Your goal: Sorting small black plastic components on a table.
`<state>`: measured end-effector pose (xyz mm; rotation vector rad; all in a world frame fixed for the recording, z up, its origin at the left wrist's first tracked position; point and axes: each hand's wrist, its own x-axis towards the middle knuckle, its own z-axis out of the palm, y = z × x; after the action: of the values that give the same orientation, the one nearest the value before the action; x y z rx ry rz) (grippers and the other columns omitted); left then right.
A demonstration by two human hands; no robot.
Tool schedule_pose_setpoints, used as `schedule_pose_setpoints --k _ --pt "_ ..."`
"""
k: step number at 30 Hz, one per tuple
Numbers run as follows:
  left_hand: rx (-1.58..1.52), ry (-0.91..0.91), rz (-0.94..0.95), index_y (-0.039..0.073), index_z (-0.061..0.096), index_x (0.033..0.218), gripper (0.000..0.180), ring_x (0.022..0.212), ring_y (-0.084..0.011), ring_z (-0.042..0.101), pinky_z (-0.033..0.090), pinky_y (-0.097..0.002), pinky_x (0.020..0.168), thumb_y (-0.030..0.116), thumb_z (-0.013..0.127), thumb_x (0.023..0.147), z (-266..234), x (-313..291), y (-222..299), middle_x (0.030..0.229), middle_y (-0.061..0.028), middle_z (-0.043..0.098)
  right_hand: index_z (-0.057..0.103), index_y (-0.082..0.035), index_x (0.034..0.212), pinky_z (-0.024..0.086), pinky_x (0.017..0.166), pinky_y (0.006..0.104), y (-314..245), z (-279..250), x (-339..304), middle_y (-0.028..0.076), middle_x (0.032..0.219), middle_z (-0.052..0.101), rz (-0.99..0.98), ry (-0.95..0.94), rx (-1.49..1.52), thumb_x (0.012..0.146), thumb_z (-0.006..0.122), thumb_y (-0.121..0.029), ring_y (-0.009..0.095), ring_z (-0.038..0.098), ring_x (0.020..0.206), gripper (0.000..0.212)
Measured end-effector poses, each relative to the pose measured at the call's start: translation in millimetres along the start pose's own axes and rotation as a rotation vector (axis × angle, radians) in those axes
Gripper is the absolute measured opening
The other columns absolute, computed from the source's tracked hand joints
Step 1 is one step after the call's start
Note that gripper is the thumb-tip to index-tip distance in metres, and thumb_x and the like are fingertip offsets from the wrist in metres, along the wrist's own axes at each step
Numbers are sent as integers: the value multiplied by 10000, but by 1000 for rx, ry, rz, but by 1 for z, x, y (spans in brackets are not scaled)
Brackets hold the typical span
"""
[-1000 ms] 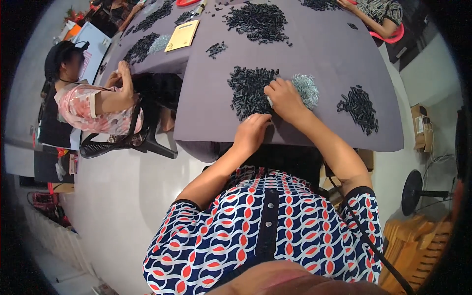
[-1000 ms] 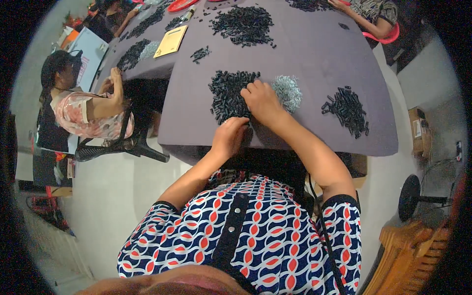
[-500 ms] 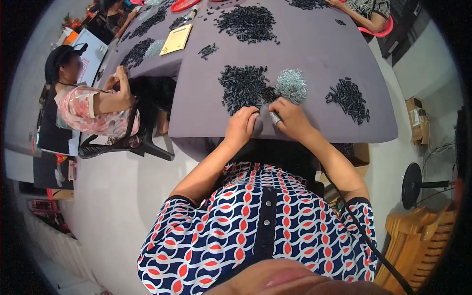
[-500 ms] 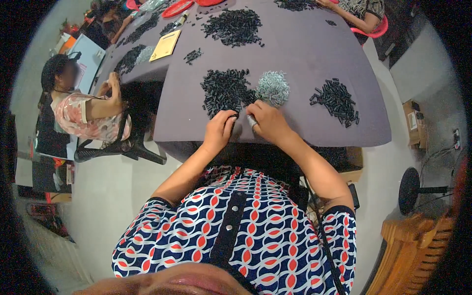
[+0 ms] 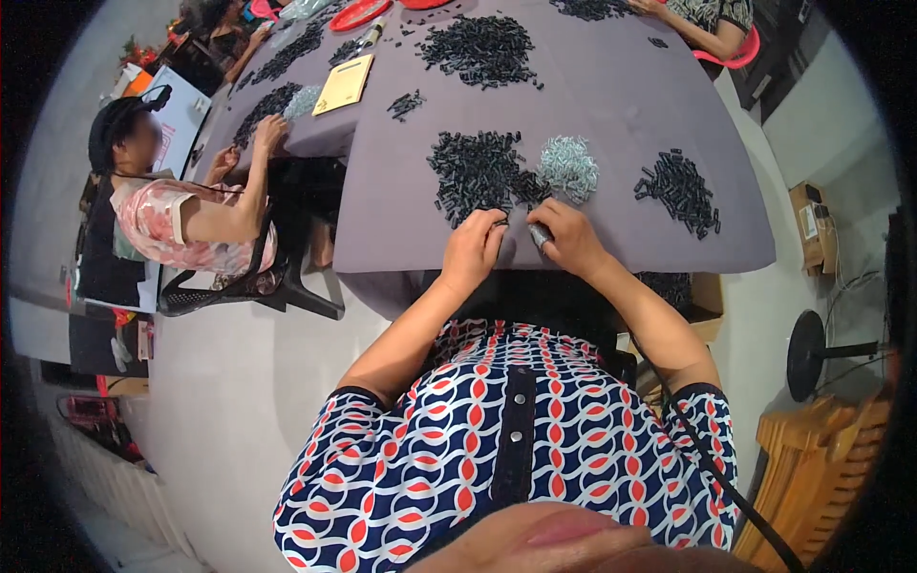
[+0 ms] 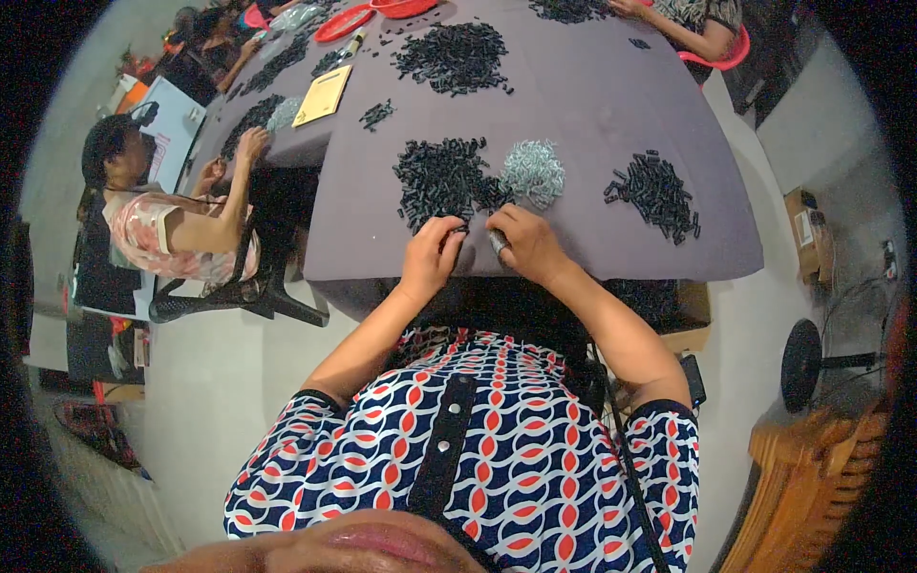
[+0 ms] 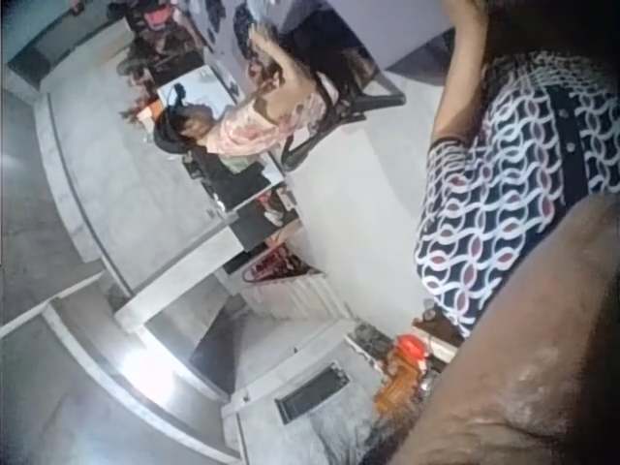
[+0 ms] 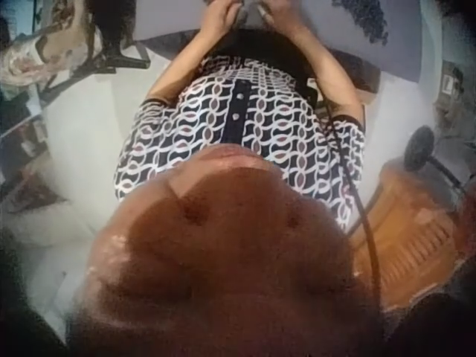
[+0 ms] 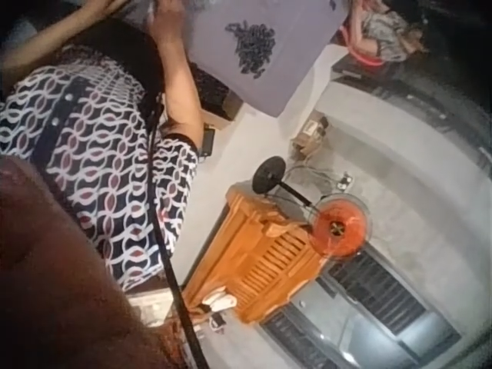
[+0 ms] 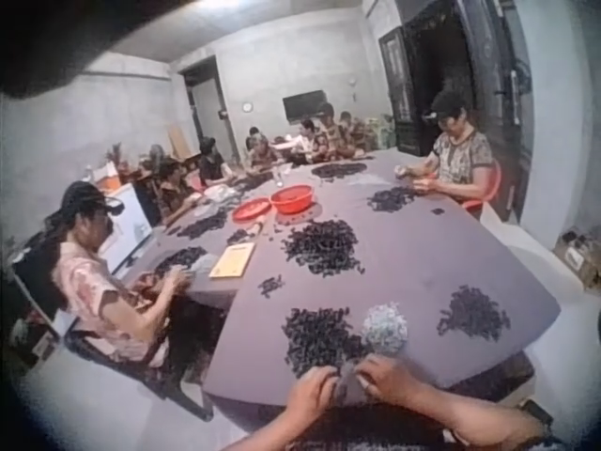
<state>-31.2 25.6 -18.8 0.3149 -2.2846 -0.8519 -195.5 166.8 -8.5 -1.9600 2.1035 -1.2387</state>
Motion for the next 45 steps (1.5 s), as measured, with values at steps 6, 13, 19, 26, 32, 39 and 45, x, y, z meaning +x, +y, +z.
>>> schedule_pose_setpoints --k 6,13,19,26,32,39,45 --pt "6 12 62 26 627 1042 133 753 -349 623 494 -374 647 55 640 912 -2 6 0 884 -160 620 598 -42 984 508 758 441 1 1 3 144 942 599 13 43 28 719 629 3 369 615 872 270" --pt "9 -67 0 37 636 1027 123 752 -360 626 498 -413 644 58 636 905 -5 5 6 853 -164 614 607 -38 994 509 763 438 2 -3 3 144 946 603 52 16 68 734 635 -3 367 615 891 264" --pt "-96 2 -8 42 651 1049 168 728 -334 630 498 -374 620 8 651 884 -7 4 8 836 -147 615 614 -39 1000 509 771 437 -1 -6 5 143 960 608 89 -38 72 743 643 -6 364 616 897 262" --pt "-48 -17 -9 31 652 1058 185 803 -350 652 523 -389 675 13 659 874 -5 5 4 910 -159 657 606 -34 990 507 786 434 -5 -7 6 142 955 610 83 -30 83 715 636 4 368 616 905 279" --pt "-49 15 -68 22 648 1062 187 856 -370 659 533 -407 733 21 658 876 0 3 2 956 -169 673 605 -30 997 502 805 437 -2 -10 7 145 974 621 94 -33 93 705 631 10 374 616 918 296" --pt "-94 38 -8 6 644 1084 213 846 -339 650 534 -365 735 -29 645 874 -6 9 11 984 -162 631 621 -34 1040 509 803 428 4 -11 4 155 992 630 211 -80 160 728 626 4 376 621 939 315" --pt "-51 -50 -57 26 653 1125 246 847 -290 657 537 -349 726 -41 622 891 -14 6 7 1001 -141 629 626 -35 1004 509 814 421 -2 -11 8 144 976 622 221 -103 261 706 595 9 371 614 946 303"
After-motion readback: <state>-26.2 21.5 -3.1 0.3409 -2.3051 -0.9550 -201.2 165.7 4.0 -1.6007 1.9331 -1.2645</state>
